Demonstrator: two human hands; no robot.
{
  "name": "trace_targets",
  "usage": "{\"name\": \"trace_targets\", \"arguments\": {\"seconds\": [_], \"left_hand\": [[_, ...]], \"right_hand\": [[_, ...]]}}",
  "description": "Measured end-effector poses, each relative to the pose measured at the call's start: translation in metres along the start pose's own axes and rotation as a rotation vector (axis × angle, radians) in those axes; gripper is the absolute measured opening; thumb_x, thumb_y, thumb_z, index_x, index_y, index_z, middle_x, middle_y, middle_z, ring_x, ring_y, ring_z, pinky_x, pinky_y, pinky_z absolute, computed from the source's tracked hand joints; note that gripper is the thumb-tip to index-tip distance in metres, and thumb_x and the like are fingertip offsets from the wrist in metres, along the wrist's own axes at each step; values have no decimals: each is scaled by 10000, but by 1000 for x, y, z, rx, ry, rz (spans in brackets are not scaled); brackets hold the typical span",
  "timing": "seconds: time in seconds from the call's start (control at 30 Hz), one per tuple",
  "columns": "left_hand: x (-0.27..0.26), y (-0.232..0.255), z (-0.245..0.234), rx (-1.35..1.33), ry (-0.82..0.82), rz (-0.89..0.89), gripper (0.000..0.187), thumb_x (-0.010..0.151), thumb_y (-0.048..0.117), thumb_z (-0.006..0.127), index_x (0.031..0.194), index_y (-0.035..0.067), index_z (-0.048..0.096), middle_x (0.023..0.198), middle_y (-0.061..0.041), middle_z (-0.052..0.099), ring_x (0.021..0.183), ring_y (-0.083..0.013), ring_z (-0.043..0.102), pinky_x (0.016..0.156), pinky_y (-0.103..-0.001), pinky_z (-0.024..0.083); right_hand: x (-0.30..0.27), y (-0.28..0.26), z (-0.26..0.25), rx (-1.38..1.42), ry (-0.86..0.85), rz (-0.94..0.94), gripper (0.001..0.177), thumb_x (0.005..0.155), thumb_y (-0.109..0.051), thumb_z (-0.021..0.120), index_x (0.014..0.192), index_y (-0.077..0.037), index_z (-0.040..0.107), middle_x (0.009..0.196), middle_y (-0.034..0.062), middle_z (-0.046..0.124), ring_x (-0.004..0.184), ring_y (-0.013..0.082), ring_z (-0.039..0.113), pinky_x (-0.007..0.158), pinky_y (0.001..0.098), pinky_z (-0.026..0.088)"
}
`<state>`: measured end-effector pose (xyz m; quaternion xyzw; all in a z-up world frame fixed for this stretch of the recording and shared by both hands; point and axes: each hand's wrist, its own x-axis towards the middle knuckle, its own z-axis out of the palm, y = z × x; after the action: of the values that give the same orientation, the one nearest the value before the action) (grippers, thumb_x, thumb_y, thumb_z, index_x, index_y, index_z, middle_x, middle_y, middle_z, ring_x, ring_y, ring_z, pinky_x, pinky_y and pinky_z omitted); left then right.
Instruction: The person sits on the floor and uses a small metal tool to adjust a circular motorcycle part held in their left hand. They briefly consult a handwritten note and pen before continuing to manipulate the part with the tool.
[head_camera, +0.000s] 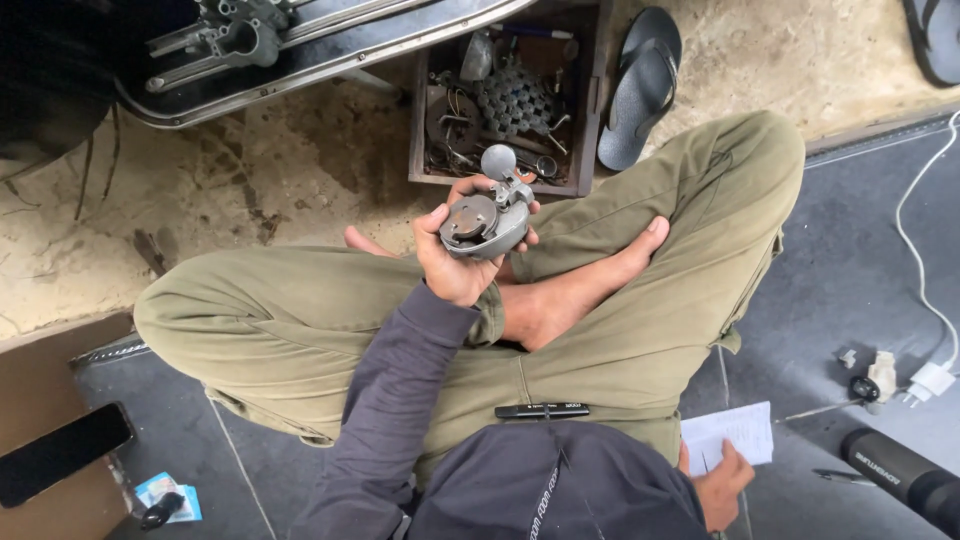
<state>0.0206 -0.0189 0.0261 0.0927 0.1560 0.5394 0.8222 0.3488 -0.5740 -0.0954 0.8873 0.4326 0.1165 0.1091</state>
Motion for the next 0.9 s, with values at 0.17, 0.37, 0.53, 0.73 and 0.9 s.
{"name": "trace_targets", "arguments": {"seconds": [0.17,0.37,0.53,0.73,0.9], "left_hand": [[-1,7,0,-15,46,-27,589,893,522,426,1274,75,476,1049,-356,592,770,-519,682,683,-468,651],[-4,17,4,17,-29,-4,460,924,446,450,1201,102,578,1346,-424,503,1020,-453,627,706,-416,546],[-3,22,-1,35,1,15,474,910,476,462,1195,118,586,1147,-395,587,835,-447,643,678,-417,518],[2,17,-22,31,100,49,561,886,561,424,1244,135,502,1105,-448,596,813,-495,706,681,-430,646],[-1,25,6,26,134,113,539,890,480,462,1237,68,477,992,-389,628,742,-440,714,681,-448,644]], "right_hand": [[94,-104,-50,46,150,-92,460,983,-525,663,1323,-219,712,1363,17,599,539,288,640,536,408,556],[227,-131,-88,519,370,-128,297,1165,47,458,877,43,384,814,206,365,714,391,388,670,479,294],[311,-184,-183,664,600,-369,142,1085,47,467,990,138,520,1133,363,658,873,441,605,698,461,500],[272,-255,-213,466,214,-680,80,823,-211,689,833,-132,700,1188,53,770,659,308,699,636,404,555],[254,-298,-231,595,294,-883,149,935,-221,571,979,-142,689,1159,45,694,489,173,584,581,307,504]]}}
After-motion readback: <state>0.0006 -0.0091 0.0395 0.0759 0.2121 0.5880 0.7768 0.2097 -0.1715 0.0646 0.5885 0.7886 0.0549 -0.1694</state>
